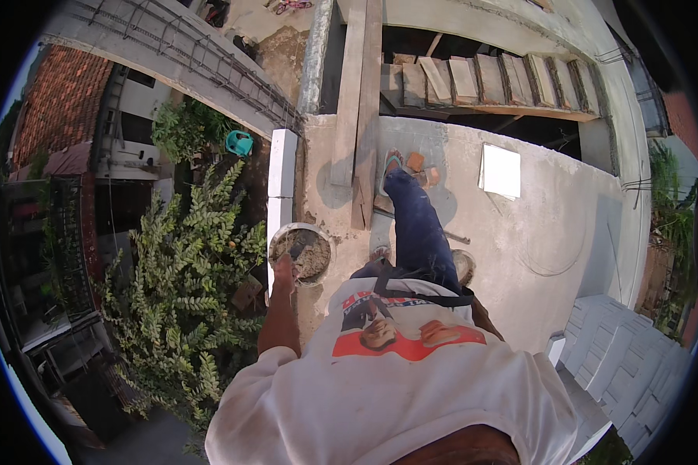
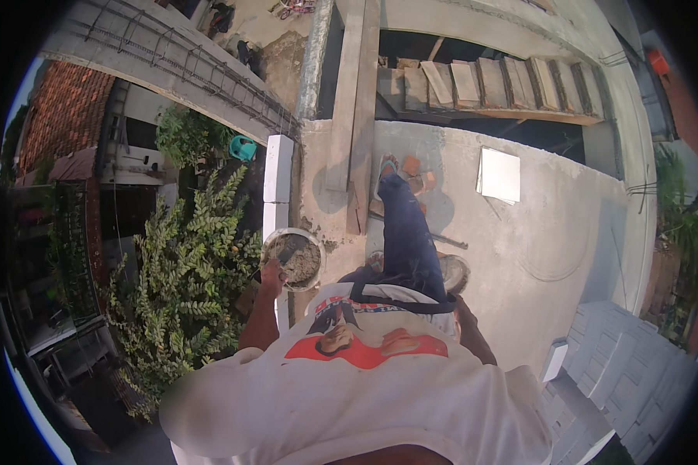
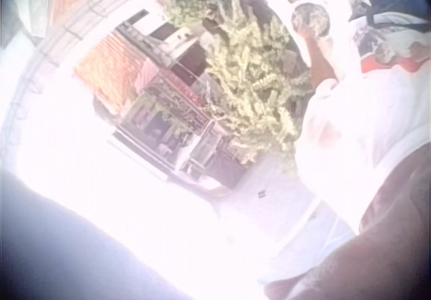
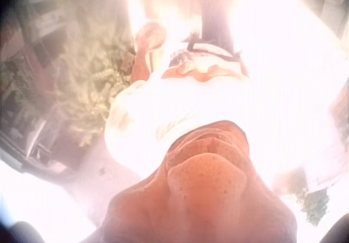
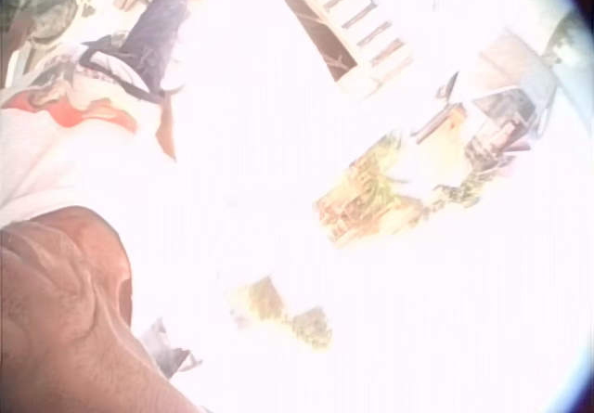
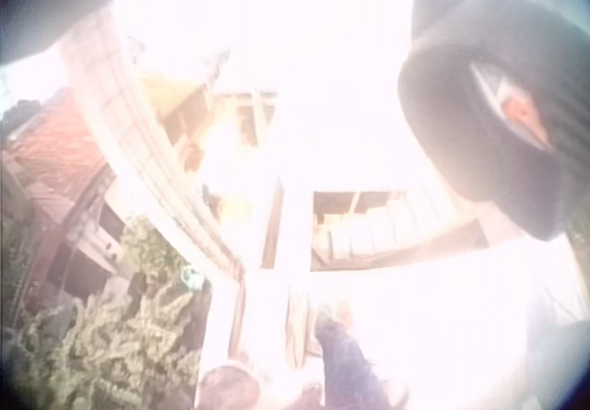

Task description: The person applies mortar to a white block using a trowel and places it onto a low wall. They use a hammer to tap the block into position and adjust its alignment. The person also uses a measuring tape and a string line to ensure the wall is straight.

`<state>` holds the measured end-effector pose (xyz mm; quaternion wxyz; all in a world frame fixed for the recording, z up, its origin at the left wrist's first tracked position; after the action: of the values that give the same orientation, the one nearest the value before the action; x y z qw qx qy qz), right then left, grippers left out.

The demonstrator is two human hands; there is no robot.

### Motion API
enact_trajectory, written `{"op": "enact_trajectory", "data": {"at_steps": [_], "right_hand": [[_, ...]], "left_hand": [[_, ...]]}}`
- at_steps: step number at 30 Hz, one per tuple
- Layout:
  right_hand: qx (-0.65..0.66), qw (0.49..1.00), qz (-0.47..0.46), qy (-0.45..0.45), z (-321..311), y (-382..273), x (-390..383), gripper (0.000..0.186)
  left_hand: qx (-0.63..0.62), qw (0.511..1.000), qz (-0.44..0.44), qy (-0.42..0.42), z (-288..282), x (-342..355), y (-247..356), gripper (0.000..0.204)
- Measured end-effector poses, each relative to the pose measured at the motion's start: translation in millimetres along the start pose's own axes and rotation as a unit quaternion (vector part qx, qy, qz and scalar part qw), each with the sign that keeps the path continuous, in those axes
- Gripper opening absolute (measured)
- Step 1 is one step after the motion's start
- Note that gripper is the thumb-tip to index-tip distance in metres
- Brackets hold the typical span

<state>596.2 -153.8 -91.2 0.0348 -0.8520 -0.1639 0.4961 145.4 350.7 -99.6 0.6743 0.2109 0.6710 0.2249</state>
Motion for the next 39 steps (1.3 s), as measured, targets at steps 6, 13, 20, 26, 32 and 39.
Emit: {"op": "enact_trajectory", "data": {"at_steps": [6, 13, 20, 26, 32, 39], "right_hand": [[-0.007, 1.0, -0.026, -0.007, -71, -95, 124, 0.052], [-0.01, 0.999, -0.037, -0.006, -173, -188, 230, 0.053], [-0.006, 0.997, -0.061, 0.055, -279, -286, 296, 0.055], [0.023, 1.0, -0.02, 0.002, -367, -342, 359, 0.061], [-0.012, 0.996, -0.089, -0.024, -455, -437, 405, 0.056], [-0.024, 0.999, -0.022, -0.023, -542, -541, 413, 0.054]], "left_hand": [[-0.002, 0.995, -0.086, 0.057, 38, 53, 51, 0.037], [-0.05, 0.975, -0.175, 0.13, 118, 84, 115, 0.036], [-0.063, 0.983, -0.128, 0.118, 209, 144, 198, 0.036], [-0.085, 0.987, -0.121, 0.056, 332, 198, 287, 0.033], [-0.079, 0.985, -0.142, 0.06, 405, 282, 353, 0.034], [-0.04, 0.989, -0.119, 0.079, 481, 336, 467, 0.026]]}}
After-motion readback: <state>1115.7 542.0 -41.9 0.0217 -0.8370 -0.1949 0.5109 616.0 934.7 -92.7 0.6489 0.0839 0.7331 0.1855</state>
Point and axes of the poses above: each hand's wrist, its own x-axis towards the middle knuckle, its own z-axis out of the palm, y = z × x, the point moved 9 cm from there along x, towards the middle knuckle, and after that the axes turned 7 degrees about y, right-handed, at the moved point
